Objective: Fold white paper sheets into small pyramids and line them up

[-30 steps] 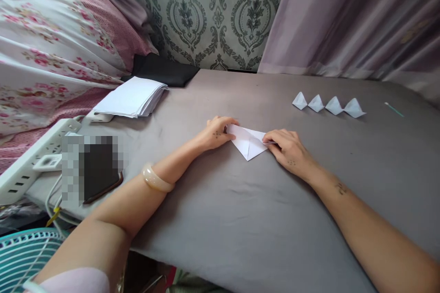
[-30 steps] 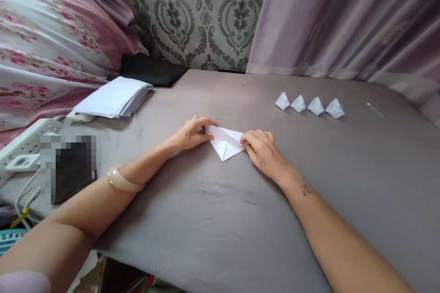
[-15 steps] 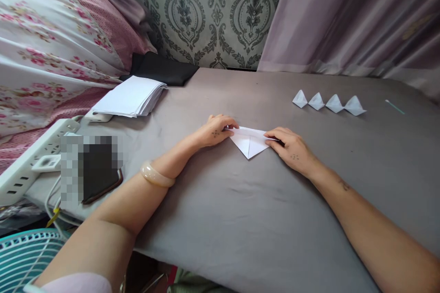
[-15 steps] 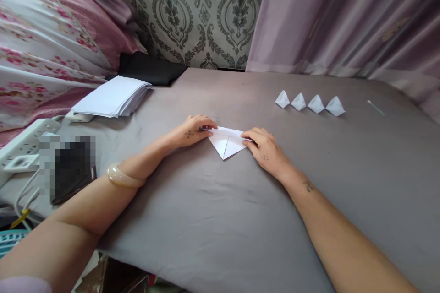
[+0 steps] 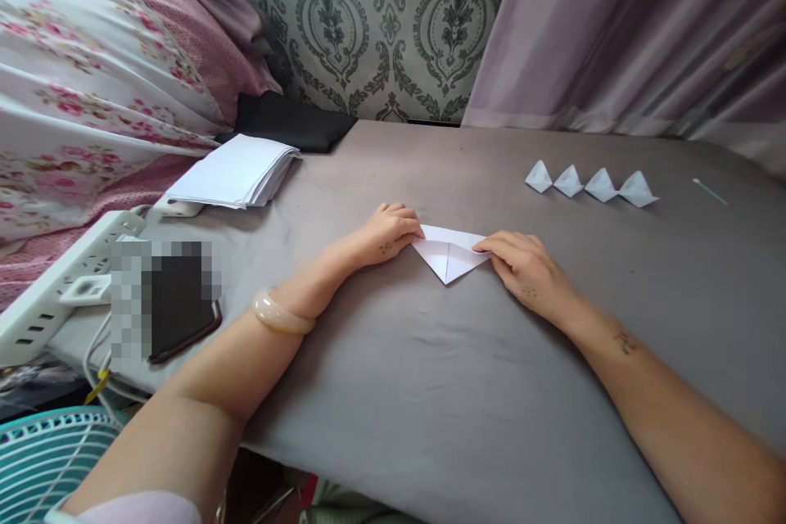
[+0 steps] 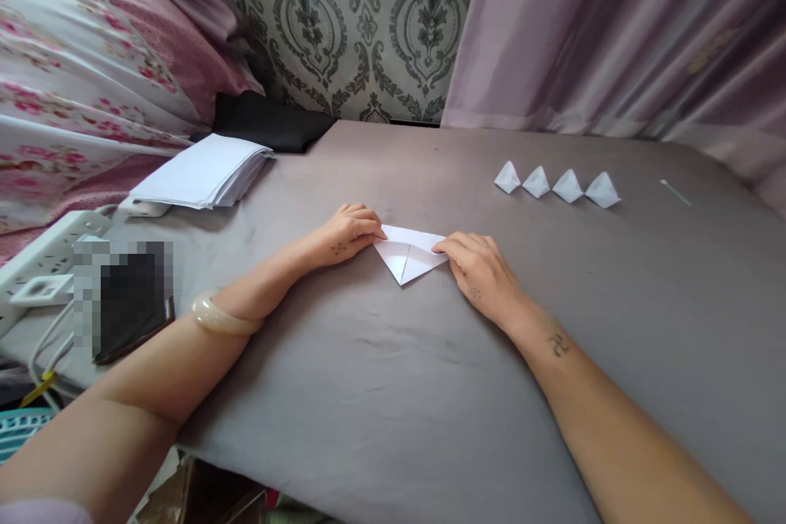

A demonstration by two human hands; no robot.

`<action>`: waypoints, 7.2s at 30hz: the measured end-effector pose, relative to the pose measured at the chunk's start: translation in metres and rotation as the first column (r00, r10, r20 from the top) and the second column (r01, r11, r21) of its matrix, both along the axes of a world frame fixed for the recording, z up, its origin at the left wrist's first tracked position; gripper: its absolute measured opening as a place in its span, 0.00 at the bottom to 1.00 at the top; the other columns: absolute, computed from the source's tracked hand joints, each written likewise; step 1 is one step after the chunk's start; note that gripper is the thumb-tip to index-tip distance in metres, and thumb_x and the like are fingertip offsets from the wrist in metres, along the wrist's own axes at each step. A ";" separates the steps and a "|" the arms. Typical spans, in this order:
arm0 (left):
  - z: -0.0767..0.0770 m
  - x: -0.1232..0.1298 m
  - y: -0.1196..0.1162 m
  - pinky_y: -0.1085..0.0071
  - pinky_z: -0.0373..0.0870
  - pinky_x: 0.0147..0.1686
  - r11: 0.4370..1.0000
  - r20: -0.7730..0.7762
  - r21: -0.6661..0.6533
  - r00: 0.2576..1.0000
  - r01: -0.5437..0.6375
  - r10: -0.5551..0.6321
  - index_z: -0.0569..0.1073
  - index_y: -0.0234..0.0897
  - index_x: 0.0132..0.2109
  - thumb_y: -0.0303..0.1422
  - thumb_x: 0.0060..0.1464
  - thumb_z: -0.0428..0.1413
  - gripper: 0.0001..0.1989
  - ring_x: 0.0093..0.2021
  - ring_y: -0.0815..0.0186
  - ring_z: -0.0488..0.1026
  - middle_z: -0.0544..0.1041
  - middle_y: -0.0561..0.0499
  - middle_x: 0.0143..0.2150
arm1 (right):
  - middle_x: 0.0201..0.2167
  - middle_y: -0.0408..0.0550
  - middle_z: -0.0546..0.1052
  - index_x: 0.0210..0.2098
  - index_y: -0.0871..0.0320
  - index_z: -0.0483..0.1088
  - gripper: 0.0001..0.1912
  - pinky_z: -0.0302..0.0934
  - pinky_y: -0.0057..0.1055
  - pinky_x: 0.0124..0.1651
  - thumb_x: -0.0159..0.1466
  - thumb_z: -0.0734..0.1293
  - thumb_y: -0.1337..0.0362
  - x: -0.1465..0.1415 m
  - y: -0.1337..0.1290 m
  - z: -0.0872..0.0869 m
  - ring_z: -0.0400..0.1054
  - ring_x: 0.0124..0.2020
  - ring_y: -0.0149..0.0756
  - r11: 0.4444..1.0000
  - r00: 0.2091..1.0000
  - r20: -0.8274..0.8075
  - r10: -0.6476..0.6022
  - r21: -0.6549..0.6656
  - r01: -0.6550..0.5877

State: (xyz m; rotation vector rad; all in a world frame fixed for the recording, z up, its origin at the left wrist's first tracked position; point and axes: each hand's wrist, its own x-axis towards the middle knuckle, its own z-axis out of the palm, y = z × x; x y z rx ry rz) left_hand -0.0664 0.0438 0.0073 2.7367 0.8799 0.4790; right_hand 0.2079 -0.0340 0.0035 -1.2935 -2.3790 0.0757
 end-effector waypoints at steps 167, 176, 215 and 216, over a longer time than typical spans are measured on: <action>0.017 0.010 -0.024 0.71 0.51 0.26 0.799 -0.042 -0.434 0.895 -0.416 0.444 0.67 0.33 0.23 0.38 0.53 0.52 0.15 0.23 0.72 0.55 0.61 0.55 0.21 | 0.18 0.42 0.73 0.21 0.54 0.74 0.14 0.52 0.28 0.21 0.53 0.66 0.51 0.010 0.014 0.015 0.63 0.18 0.31 0.767 0.865 -0.046 -0.500 -0.487 0.418; 0.003 0.008 -0.022 0.63 0.66 0.42 0.904 -0.018 -0.198 0.923 -0.379 0.383 0.72 0.33 0.29 0.35 0.55 0.53 0.11 0.37 0.62 0.67 0.72 0.43 0.35 | 0.20 0.43 0.73 0.25 0.55 0.75 0.14 0.52 0.30 0.23 0.54 0.66 0.51 0.010 0.016 0.015 0.64 0.21 0.33 0.735 0.861 0.015 -0.509 -0.512 0.443; 0.016 0.028 -0.055 0.62 0.62 0.49 0.970 -0.392 0.239 0.918 0.030 0.068 0.68 0.31 0.58 0.29 0.65 0.42 0.18 0.48 0.59 0.68 0.72 0.40 0.49 | 0.41 0.61 0.70 0.64 0.47 0.60 0.27 0.54 0.38 0.37 0.69 0.50 0.50 -0.072 -0.044 0.022 0.64 0.40 0.49 0.938 0.817 0.473 -0.330 0.067 0.340; 0.018 0.029 -0.058 0.63 0.64 0.48 0.974 -0.414 0.225 0.906 0.011 0.085 0.68 0.30 0.57 0.28 0.65 0.42 0.18 0.47 0.59 0.70 0.72 0.40 0.49 | 0.41 0.61 0.70 0.64 0.46 0.60 0.27 0.54 0.38 0.37 0.69 0.50 0.49 -0.071 -0.044 0.021 0.64 0.40 0.49 0.937 0.818 0.470 -0.331 0.065 0.342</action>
